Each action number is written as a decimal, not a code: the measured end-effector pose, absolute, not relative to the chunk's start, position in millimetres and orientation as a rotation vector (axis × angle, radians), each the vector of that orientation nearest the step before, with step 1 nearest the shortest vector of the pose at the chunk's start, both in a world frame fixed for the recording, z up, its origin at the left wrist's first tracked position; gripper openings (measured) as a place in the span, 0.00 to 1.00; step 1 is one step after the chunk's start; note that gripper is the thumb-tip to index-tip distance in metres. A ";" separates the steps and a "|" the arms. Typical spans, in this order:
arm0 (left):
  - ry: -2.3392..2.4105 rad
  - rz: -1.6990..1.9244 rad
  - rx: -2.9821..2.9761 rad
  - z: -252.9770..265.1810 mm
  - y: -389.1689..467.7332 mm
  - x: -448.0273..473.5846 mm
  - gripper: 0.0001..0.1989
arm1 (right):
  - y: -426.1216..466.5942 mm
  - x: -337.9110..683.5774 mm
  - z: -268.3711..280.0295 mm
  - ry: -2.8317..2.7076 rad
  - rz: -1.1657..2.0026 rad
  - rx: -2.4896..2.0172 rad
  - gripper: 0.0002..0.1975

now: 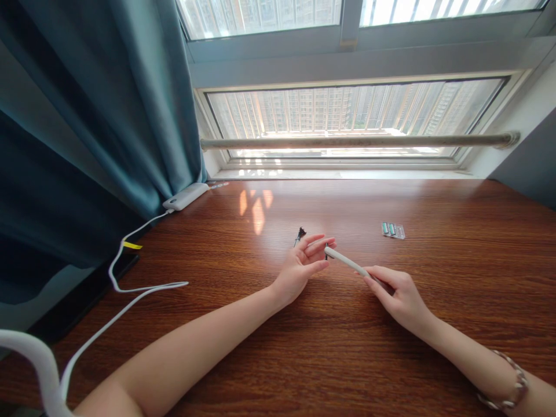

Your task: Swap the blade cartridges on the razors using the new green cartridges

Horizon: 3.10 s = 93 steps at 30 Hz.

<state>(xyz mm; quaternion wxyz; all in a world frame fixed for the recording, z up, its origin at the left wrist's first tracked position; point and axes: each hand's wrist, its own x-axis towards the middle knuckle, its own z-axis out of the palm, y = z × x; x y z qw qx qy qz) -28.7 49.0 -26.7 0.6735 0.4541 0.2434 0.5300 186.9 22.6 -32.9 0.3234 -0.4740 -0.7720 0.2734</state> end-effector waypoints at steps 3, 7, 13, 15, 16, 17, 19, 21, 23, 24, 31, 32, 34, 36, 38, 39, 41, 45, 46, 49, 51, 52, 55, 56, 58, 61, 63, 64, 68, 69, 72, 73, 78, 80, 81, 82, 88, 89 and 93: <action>0.537 1.201 0.983 -26.3 49.1 -28.2 0.23 | 22.9 186.4 -32.2 -2.058 0.715 -1.212 0.13; 0.587 1.181 0.960 -28.0 49.5 -27.7 0.21 | 22.6 185.3 -31.2 -2.076 0.686 -1.211 0.13; 0.632 1.160 0.924 -32.0 50.4 -27.7 0.20 | 21.2 185.7 -30.4 -2.083 0.661 -1.206 0.13; 0.651 1.147 0.945 -31.7 49.9 -27.9 0.19 | 21.2 186.0 -30.5 -2.080 0.663 -1.204 0.13; 0.663 1.140 0.966 -31.4 49.4 -27.9 0.18 | 21.4 186.1 -30.6 -2.077 0.665 -1.205 0.12; 0.677 1.133 0.986 -31.1 48.9 -27.9 0.17 | 21.5 186.1 -30.8 -2.073 0.664 -1.210 0.12; 0.687 1.112 1.008 -31.0 48.0 -27.6 0.16 | 21.7 186.0 -31.0 -2.070 0.659 -1.224 0.12; 0.668 1.097 0.989 -31.5 47.3 -27.1 0.16 | 21.7 185.8 -31.2 -2.078 0.641 -1.224 0.11; 0.645 1.096 0.955 -32.0 46.9 -26.9 0.16 | 21.6 185.4 -31.1 -2.089 0.612 -1.216 0.12; 0.642 1.096 0.941 -31.9 46.7 -27.0 0.16 | 21.5 185.2 -31.0 -2.092 0.598 -1.211 0.12; 0.616 1.077 0.920 -26.4 46.2 -29.0 0.14 | 21.7 185.7 -30.4 -2.079 0.590 -1.218 0.13; 0.618 1.078 0.926 -26.1 46.2 -29.0 0.13 | 21.7 185.9 -30.6 -2.077 0.597 -1.222 0.13; 0.640 1.072 0.946 -26.3 46.2 -28.4 0.12 | 21.9 186.3 -31.1 -2.058 0.606 -1.234 0.13; 0.659 1.077 0.952 -27.4 46.0 -27.5 0.11 | 22.1 186.8 -31.8 -2.024 0.609 -1.247 0.13; 0.665 1.088 0.943 -28.5 45.8 -26.8 0.12 | 22.6 187.3 -32.5 -1.992 0.610 -1.256 0.14; 0.666 1.090 0.939 -28.9 45.7 -26.6 0.13 | 22.8 187.6 -32.8 -1.975 0.610 -1.261 0.14; 0.665 1.085 0.945 -29.1 45.7 -26.8 0.13 | 23.3 187.9 -33.1 -1.944 0.609 -1.268 0.15; 0.645 1.089 0.976 -27.8 45.8 -28.1 0.13 | 24.0 187.6 -33.6 -1.958 0.657 -1.271 0.15; 0.645 1.088 0.981 -27.6 45.9 -28.4 0.13 | 24.1 187.4 -33.7 -1.961 0.666 -1.276 0.15; 0.676 1.099 0.992 -27.8 46.6 -29.0 0.14 | 24.3 187.0 -34.0 -1.944 0.652 -1.290 0.15; 0.715 1.123 0.992 -28.8 47.4 -29.5 0.14 | 24.4 186.9 -33.9 -1.951 0.643 -1.281 0.15; 0.736 1.132 0.991 -29.4 47.8 -29.8 0.13 | 24.4 186.9 -33.8 -1.957 0.642 -1.276 0.15; 0.786 1.135 0.999 -30.6 49.1 -30.7 0.12 | 24.4 187.2 -33.6 -1.947 0.634 -1.288 0.15; 0.799 1.135 1.007 -30.7 49.3 -31.0 0.12 | 24.3 187.3 -33.5 -1.942 0.632 -1.296 0.15; 0.812 1.146 1.021 -30.5 49.4 -31.4 0.12 | 24.1 187.7 -33.6 -1.945 0.635 -1.297 0.15; 0.784 1.151 1.028 -29.5 48.5 -31.1 0.12 | 24.1 187.8 -34.0 -1.966 0.662 -1.279 0.15; 0.753 1.138 1.033 -28.9 47.4 -30.4 0.15 | 24.3 187.7 -34.2 -1.963 0.682 -1.281 0.14; 0.741 1.131 1.037 -28.6 46.8 -29.9 0.17 | 24.5 187.6 -34.2 -1.961 0.691 -1.286 0.14; 0.719 1.116 1.041 -27.7 45.1 -28.5 0.24 | 24.7 187.2 -33.6 -1.962 0.698 -1.289 0.14; 0.714 1.111 1.029 -27.4 44.9 -28.5 0.24 | 24.7 187.1 -33.3 -1.964 0.697 -1.287 0.14; 0.675 1.096 0.964 -26.2 44.7 -28.8 0.24 | 24.6 187.0 -32.8 -1.963 0.693 -1.281 0.14; 0.647 1.089 0.937 -25.8 44.7 -29.0 0.23 | 24.5 187.0 -32.7 -1.963 0.691 -1.281 0.15; 0.555 1.082 0.834 -25.8 45.3 -28.9 0.20 | 24.4 187.1 -33.1 -1.975 0.685 -1.280 0.15; 0.567 1.088 0.824 -26.7 45.7 -29.1 0.18 | 24.1 187.1 -33.5 -1.992 0.688 -1.271 0.14; 0.564 1.088 0.824 -27.0 45.9 -29.5 0.17 | 23.9 187.3 -33.8 -1.998 0.690 -1.267 0.14; 0.546 1.085 0.823 -27.1 46.0 -30.2 0.17 | 23.7 187.4 -34.1 -2.000 0.690 -1.267 0.14; 0.325 1.005 0.760 -20.8 44.7 -34.7 0.15 | 23.7 188.3 -36.1 -1.948 0.694 -1.310 0.14; 0.316 0.995 0.756 -19.4 44.0 -34.4 0.15 | 24.0 188.2 -36.1 -1.933 0.698 -1.317 0.14; 0.334 0.980 0.765 -17.1 41.4 -31.3 0.15 | 25.1 187.5 -35.0 -1.911 0.719 -1.319 0.14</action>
